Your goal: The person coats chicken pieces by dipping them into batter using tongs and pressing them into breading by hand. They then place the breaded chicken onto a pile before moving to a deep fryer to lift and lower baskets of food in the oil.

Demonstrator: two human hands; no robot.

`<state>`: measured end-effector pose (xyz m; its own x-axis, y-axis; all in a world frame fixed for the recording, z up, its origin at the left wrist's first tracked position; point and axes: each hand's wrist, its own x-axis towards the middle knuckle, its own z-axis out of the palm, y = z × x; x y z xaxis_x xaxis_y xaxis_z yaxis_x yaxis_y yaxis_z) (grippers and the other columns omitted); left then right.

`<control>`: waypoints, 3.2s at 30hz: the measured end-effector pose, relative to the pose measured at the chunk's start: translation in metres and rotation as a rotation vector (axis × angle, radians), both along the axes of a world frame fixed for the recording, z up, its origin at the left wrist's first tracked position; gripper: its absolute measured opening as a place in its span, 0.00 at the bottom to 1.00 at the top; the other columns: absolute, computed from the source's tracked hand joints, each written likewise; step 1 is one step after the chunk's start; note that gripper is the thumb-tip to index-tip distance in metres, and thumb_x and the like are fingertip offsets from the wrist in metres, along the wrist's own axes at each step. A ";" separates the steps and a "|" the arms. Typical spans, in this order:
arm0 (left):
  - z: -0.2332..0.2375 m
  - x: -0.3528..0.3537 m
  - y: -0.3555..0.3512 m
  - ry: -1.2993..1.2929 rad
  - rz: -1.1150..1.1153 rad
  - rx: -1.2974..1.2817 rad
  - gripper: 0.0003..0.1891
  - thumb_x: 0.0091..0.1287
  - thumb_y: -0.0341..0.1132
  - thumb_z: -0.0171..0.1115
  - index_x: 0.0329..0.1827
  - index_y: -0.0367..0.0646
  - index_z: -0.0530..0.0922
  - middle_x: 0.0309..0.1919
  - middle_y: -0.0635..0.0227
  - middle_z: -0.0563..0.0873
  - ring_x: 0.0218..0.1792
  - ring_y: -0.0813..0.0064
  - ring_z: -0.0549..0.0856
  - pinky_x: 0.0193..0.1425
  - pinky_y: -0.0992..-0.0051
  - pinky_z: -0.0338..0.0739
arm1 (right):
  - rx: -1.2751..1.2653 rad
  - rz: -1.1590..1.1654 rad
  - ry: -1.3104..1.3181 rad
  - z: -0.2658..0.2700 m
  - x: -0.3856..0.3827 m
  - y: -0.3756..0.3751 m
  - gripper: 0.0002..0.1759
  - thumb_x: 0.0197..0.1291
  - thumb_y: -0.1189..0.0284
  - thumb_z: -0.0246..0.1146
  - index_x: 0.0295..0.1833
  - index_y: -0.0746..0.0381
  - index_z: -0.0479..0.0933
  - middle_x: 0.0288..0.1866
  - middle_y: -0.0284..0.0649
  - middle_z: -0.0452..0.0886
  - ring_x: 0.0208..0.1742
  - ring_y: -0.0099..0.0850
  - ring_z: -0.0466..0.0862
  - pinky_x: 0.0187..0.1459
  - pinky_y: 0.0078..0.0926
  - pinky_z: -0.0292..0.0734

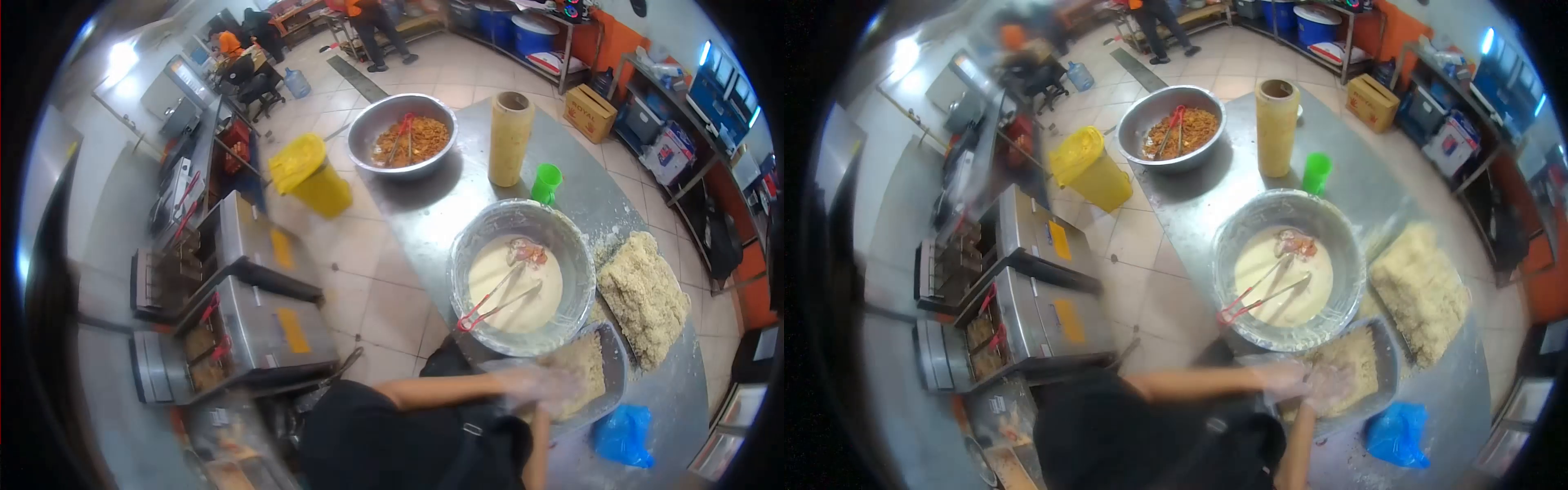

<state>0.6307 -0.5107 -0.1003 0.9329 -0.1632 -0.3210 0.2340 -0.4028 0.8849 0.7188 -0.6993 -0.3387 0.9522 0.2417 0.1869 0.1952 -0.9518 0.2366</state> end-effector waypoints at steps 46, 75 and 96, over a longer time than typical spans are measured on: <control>0.002 -0.019 0.032 0.185 0.191 0.163 0.30 0.72 0.53 0.52 0.64 0.34 0.73 0.59 0.48 0.80 0.62 0.53 0.79 0.66 0.64 0.70 | 0.450 -0.210 0.036 0.137 0.395 -0.081 0.30 0.69 0.57 0.53 0.70 0.64 0.65 0.70 0.56 0.67 0.72 0.51 0.64 0.72 0.48 0.58; 0.065 -0.047 0.130 0.374 0.482 0.757 0.23 0.68 0.48 0.58 0.56 0.38 0.76 0.39 0.48 0.86 0.44 0.47 0.85 0.48 0.54 0.79 | 0.369 0.357 -0.283 0.175 0.213 -0.071 0.31 0.65 0.78 0.48 0.75 0.63 0.58 0.74 0.48 0.66 0.69 0.42 0.71 0.69 0.34 0.65; 0.029 -0.025 0.232 0.278 0.272 0.495 0.13 0.69 0.37 0.52 0.39 0.38 0.82 0.33 0.49 0.85 0.36 0.53 0.85 0.44 0.55 0.78 | 1.751 0.015 0.152 0.222 0.038 -0.046 0.38 0.73 0.44 0.42 0.67 0.68 0.69 0.59 0.49 0.79 0.51 0.35 0.81 0.60 0.37 0.68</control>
<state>0.6055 -0.2784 -0.0712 0.7909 0.2984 -0.5343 0.5804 -0.6426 0.5002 0.7565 -0.7448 -0.1165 0.9842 -0.1202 0.1303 0.1262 -0.0417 -0.9911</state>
